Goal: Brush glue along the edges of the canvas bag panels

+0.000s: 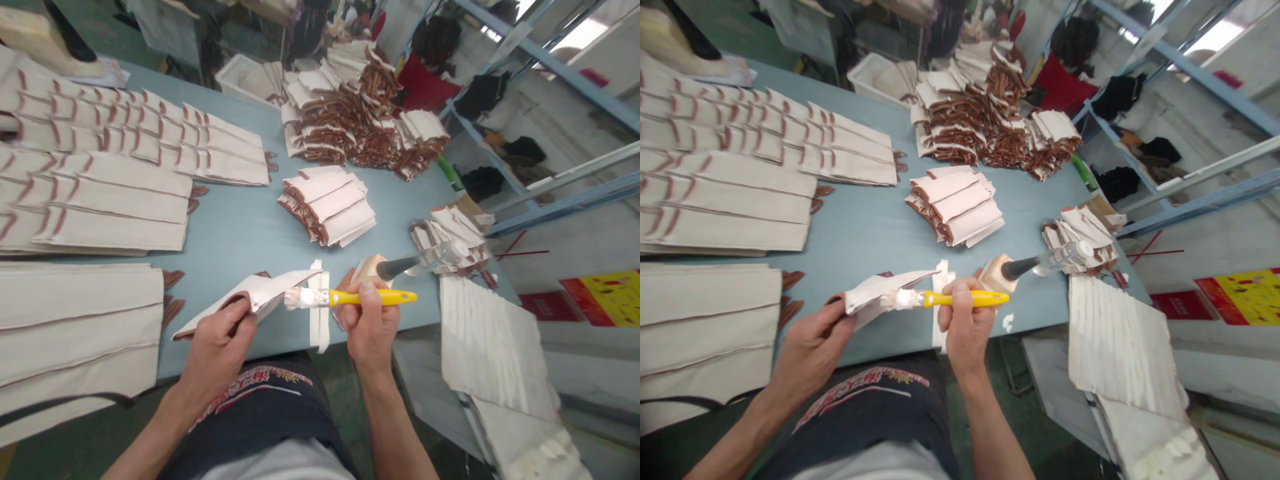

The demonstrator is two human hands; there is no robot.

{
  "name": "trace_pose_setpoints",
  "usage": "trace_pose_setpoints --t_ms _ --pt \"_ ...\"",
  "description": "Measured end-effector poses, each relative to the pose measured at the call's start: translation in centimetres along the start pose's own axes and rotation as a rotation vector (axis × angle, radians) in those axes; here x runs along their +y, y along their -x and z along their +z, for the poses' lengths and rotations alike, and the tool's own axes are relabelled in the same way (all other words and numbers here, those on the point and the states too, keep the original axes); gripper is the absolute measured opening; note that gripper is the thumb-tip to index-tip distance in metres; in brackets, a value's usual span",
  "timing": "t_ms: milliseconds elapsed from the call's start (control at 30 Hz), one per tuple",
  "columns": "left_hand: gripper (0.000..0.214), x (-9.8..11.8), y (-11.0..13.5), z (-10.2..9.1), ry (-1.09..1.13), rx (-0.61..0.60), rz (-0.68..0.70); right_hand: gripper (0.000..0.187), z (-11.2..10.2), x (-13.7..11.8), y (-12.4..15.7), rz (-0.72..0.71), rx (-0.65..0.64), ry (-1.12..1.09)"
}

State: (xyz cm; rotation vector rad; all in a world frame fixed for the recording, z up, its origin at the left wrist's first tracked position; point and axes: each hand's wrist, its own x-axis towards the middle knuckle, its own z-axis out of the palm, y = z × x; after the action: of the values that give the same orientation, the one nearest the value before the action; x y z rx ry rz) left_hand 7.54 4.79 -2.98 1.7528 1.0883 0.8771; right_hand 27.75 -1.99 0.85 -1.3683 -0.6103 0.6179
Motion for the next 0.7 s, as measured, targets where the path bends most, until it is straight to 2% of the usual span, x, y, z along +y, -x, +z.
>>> trace_pose_setpoints --t_ms 100,167,267,400,500,600,700 --pt "0.017 0.7 -1.0 -0.5 0.251 0.026 -0.341 0.039 -0.2 1.1 -0.1 -0.045 0.039 -0.024" --pt "0.023 1.5 -1.7 -0.9 0.466 0.033 -0.531 0.041 0.1 1.3 0.2 -0.074 0.010 -0.034" --pt "0.037 2.9 -2.4 -1.5 0.688 0.048 -0.705 0.044 1.0 1.3 0.5 -0.121 -0.056 -0.029" --pt "0.042 4.4 -2.3 -1.9 0.773 0.012 -0.802 0.045 2.1 1.7 -0.4 -0.259 -0.221 0.044" --pt "0.044 4.7 -2.0 -2.2 0.807 0.002 -0.820 0.041 1.7 1.9 -1.5 -0.496 -0.346 0.208" --pt "0.048 4.7 -1.8 -2.6 0.855 0.008 -0.826 0.030 0.4 1.6 -2.0 -0.728 -0.367 0.310" --pt "0.053 4.7 -1.8 -3.1 0.890 0.001 -0.839 0.025 -0.3 1.3 -1.9 -0.832 -0.381 0.286"
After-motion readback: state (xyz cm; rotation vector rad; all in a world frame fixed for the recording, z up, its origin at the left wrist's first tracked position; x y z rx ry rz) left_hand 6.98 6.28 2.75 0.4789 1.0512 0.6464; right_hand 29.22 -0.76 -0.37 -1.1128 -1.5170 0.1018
